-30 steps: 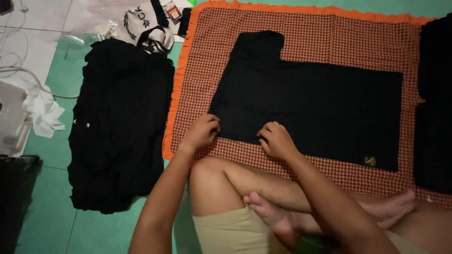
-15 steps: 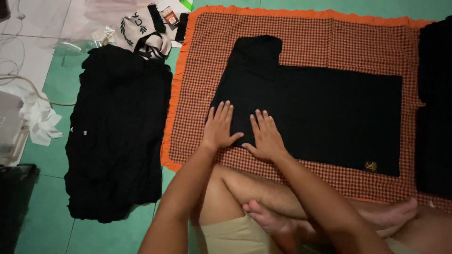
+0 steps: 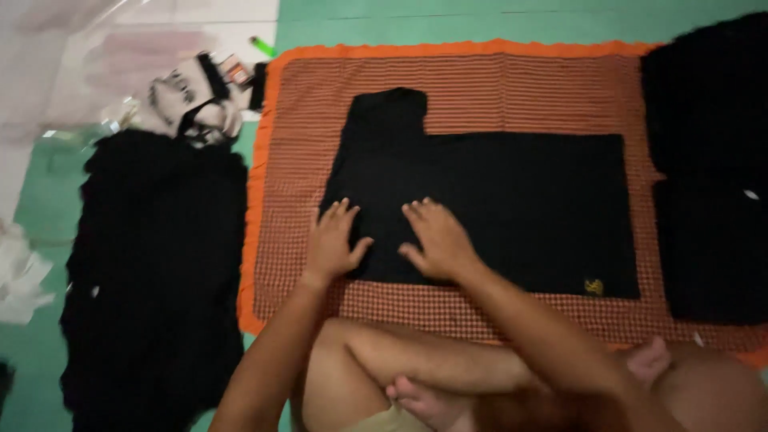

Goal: The person sits on the floor and folds a black t-shirt by hand on a checkered mat. They smooth the fabric, fold the sleeves and sides inward, and then fold the shirt into a compact rectangular shape.

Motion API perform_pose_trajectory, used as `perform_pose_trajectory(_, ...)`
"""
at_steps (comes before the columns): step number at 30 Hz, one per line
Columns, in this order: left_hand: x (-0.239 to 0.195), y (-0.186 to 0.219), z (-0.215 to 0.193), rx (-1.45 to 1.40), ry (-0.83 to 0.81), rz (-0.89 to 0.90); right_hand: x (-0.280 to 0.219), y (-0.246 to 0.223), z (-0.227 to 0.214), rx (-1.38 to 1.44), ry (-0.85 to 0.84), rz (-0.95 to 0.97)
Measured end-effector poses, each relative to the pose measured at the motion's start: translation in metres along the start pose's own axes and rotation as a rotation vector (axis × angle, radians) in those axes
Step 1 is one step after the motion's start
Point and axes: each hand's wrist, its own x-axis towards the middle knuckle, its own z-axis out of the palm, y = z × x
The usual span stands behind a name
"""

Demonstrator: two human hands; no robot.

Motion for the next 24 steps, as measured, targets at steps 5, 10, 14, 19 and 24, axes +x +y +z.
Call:
perform_pose_trajectory(5,0.080,-0.011,0.029,0.148,0.151,0.125,-0.016,0.163,-0.033,-0.147,-0.013,0.292)
perform_pose_trajectory(10,0.174,0.048,0.030,0.174,0.132,0.283,-0.055,0.280,-0.073,-0.306,-0.075,0.398)
perform_pose_trajectory(14,0.206,0.086,0.032,0.230,-0.374,0.166,-0.074,0.305,-0.084,-0.166,-0.329,0.557)
perform_pose_trajectory(19,0.221,0.076,0.048,0.214,-0.274,0.143,-0.076,0.305,-0.103,-0.124,-0.359,0.649)
perform_pose_trajectory(24,0.239,0.051,0.061,0.320,-0.142,0.264,-0.084,0.364,-0.075,-0.242,-0.115,0.527)
